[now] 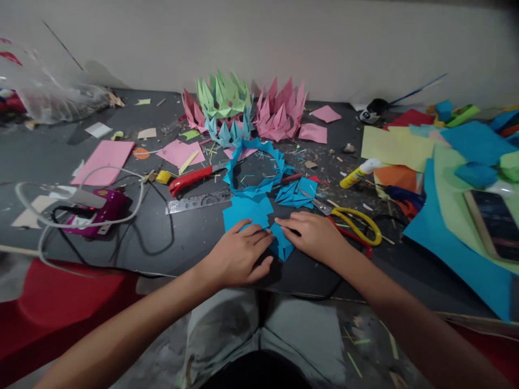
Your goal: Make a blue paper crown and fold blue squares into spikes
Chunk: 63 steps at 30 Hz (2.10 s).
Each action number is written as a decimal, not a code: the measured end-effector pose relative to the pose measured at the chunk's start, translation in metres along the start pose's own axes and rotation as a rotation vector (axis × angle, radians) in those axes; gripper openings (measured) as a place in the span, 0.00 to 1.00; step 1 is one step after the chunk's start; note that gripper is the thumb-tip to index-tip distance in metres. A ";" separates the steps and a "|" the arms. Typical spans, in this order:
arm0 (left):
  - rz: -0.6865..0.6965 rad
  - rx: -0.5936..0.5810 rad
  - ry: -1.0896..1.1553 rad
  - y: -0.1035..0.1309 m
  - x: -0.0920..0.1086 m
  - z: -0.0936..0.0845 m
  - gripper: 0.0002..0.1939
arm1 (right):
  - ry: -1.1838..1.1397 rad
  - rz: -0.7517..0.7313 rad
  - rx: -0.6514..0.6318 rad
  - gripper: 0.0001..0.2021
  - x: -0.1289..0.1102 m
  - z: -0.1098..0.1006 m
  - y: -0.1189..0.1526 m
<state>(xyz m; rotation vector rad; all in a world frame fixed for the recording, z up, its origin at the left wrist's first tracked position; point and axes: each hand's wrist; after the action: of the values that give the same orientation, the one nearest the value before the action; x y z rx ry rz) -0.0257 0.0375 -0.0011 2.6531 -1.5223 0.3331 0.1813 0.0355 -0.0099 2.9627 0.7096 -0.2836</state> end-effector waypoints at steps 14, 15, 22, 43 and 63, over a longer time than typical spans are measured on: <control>-0.009 0.019 0.088 -0.034 -0.018 -0.010 0.13 | -0.430 0.047 0.030 0.17 0.015 -0.006 0.006; 0.006 0.010 0.113 -0.041 -0.021 -0.011 0.13 | -0.477 0.084 0.030 0.17 0.016 -0.009 0.009; 0.093 -0.123 0.220 -0.060 -0.032 -0.007 0.14 | -0.463 0.231 -0.106 0.12 0.004 -0.010 0.026; -0.114 -0.086 0.564 -0.054 -0.039 0.000 0.07 | -0.674 0.061 0.041 0.14 0.019 0.004 0.012; 0.076 -0.075 0.479 -0.043 -0.054 -0.004 0.08 | -0.031 -0.122 0.264 0.10 0.006 0.013 0.011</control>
<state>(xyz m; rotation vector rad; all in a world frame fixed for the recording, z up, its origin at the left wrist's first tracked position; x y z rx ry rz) -0.0162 0.1057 -0.0069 2.2381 -1.4390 0.8277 0.1898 0.0274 -0.0233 3.1562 0.9173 -0.4653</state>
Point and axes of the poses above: each hand's wrist, its own y-axis away from the middle knuckle, its own z-axis out of the palm, x = y × z, and after that the axes turned 5 degrees about -x, right-handed
